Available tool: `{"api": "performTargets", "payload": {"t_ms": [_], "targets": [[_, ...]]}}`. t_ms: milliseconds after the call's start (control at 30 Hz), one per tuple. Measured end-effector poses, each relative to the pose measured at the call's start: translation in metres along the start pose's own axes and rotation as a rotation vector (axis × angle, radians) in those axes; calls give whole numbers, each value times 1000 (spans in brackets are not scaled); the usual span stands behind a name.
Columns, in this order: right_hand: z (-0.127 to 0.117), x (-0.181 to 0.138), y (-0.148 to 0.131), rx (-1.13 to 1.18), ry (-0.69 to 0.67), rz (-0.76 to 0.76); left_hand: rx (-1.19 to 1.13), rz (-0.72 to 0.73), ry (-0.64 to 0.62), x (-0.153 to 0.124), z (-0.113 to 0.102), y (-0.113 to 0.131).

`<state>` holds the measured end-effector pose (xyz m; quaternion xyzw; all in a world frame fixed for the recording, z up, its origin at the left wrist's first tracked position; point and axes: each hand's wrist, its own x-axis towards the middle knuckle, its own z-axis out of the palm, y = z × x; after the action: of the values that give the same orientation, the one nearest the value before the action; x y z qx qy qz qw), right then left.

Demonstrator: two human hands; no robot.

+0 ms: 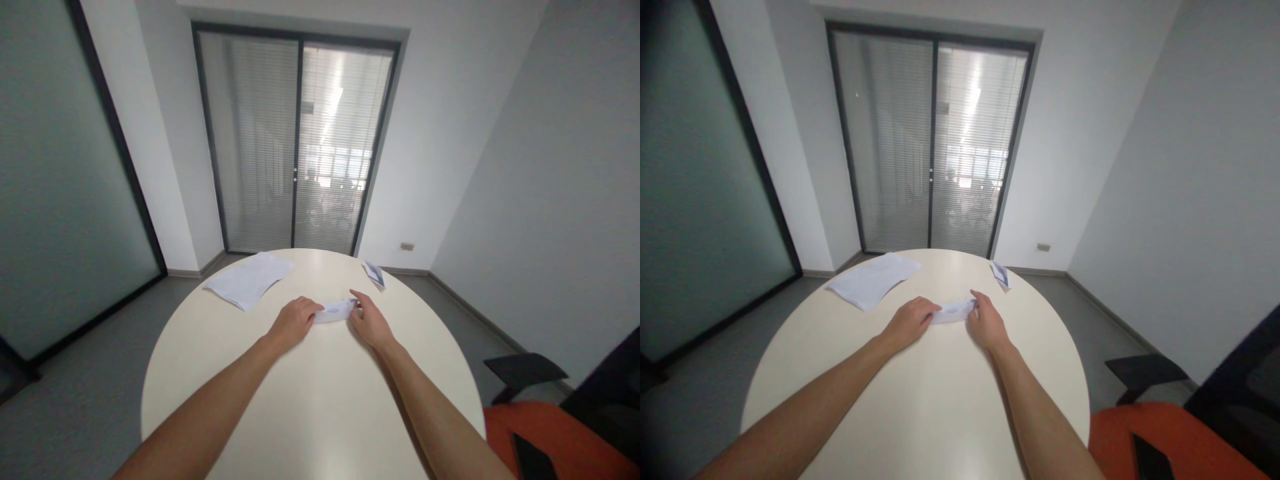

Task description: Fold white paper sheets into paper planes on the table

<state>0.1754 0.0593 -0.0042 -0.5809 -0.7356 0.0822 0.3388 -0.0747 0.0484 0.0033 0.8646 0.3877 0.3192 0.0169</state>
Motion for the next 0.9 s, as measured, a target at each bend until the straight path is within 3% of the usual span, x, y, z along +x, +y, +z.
{"api": "performTargets", "payload": {"t_ms": [167,367,633,900], "targets": [[-6,-1,-4,17,-2,3,16,33,63,1,-3,-2],[-12,-1,-8,-12,-22,19,69,-27,121,0,-2,-4],[-15,-2,-15,-2,-121,-72,121,-100,21,0,2,-5],[-15,-3,-11,-128,-253,-211,99,-46,-101,-2,3,-6]]}}
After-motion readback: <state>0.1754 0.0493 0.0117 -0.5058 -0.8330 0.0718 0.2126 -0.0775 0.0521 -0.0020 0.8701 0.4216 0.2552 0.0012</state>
